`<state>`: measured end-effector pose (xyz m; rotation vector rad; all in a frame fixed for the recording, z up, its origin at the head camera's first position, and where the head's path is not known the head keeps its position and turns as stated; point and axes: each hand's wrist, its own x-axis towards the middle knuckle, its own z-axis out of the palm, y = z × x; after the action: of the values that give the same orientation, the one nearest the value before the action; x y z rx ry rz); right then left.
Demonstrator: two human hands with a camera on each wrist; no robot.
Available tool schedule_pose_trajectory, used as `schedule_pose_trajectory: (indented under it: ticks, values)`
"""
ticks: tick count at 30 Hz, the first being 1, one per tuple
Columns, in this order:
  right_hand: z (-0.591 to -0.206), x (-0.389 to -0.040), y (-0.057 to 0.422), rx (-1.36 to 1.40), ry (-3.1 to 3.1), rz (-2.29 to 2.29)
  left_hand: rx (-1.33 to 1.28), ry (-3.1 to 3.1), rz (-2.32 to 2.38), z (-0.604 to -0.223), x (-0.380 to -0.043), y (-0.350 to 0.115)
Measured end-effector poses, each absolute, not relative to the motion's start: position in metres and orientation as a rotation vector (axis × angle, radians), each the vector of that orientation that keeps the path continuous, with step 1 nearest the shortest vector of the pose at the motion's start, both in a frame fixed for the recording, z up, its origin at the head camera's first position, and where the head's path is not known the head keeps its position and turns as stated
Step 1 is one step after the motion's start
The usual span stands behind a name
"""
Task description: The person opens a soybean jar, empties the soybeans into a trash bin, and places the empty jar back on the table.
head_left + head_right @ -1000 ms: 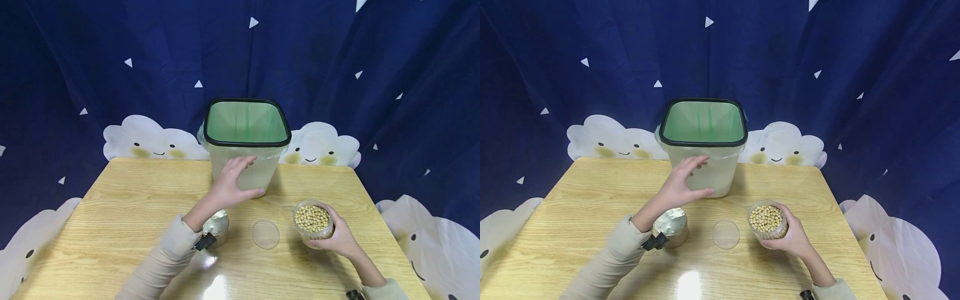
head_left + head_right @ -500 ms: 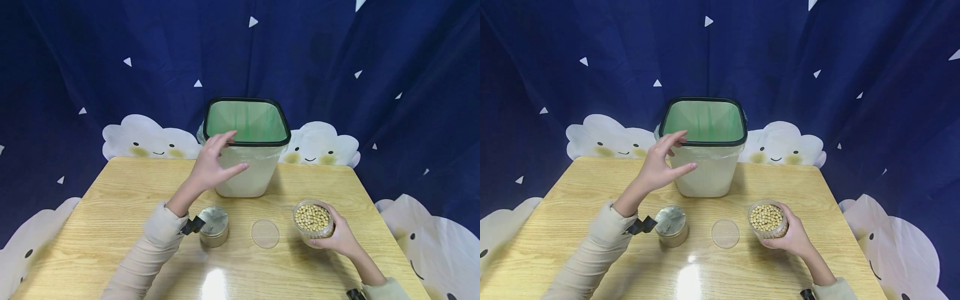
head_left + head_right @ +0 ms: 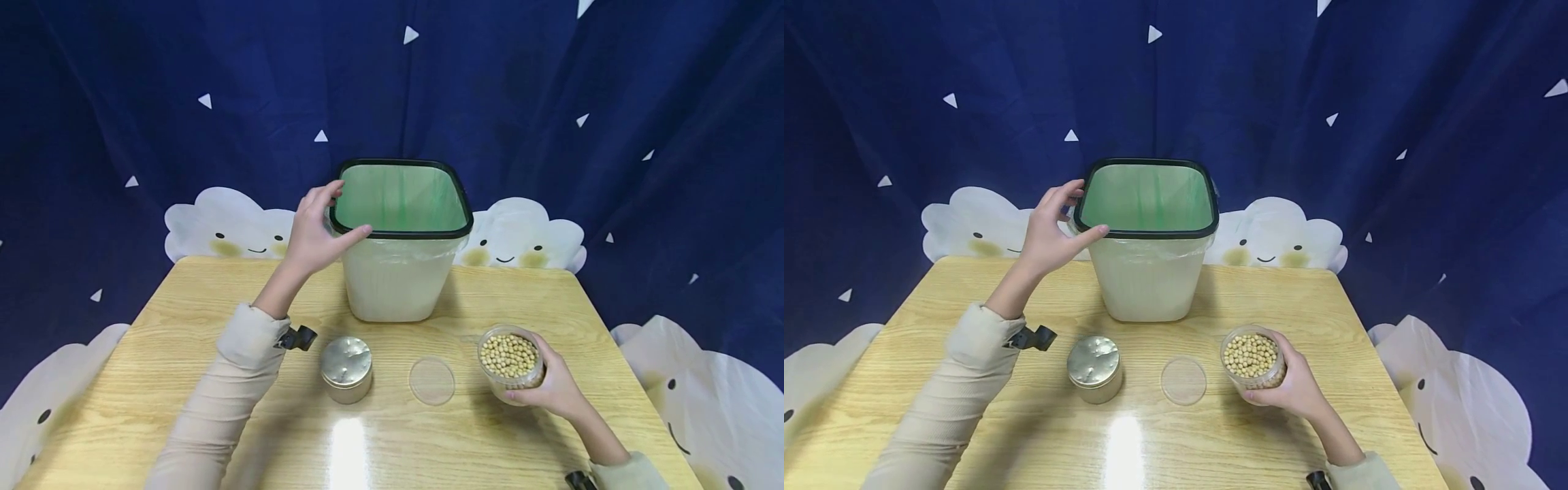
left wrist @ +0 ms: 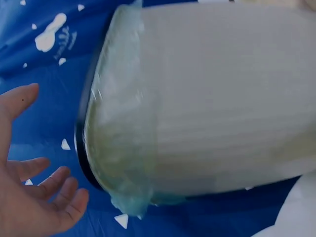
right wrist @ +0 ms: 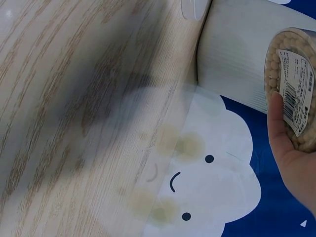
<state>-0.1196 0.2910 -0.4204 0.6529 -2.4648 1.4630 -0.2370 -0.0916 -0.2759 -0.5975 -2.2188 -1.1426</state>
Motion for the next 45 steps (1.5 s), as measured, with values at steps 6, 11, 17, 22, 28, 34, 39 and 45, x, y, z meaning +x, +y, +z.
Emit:
schedule_pose_trajectory:
  ticks: [6,11,17,22,28,34,39,45]
  values:
    - [-0.419,-0.121,0.29,0.663,-2.433,1.463,-0.42,-2.459,-1.196,-0.274,-0.246,-0.102]
    - [-0.418,-0.122,0.29,0.667,-2.427,1.464,-0.321,-2.615,-1.19,-0.278,-0.254,-0.106]
    - [-0.416,-0.124,0.289,0.663,-2.414,1.471,-0.261,-2.704,-1.191,-0.289,-0.261,-0.105]
    - [-0.41,-0.125,0.289,0.656,-2.412,1.461,-0.26,-2.68,-1.24,-0.294,-0.261,-0.103]
    - [-0.399,-0.131,0.288,0.676,-2.389,1.493,-0.276,-2.61,-1.348,-0.298,-0.261,-0.101]
    - [-0.38,-0.141,0.286,0.728,-2.354,1.498,-0.273,-2.549,-1.49,-0.3,-0.262,-0.099]
    - [-0.362,-0.15,0.283,0.787,-2.339,1.469,-0.263,-2.525,-1.552,-0.301,-0.262,-0.098]
    - [-0.343,-0.161,0.28,0.807,-2.293,1.493,-0.264,-2.519,-1.561,-0.301,-0.261,-0.098]
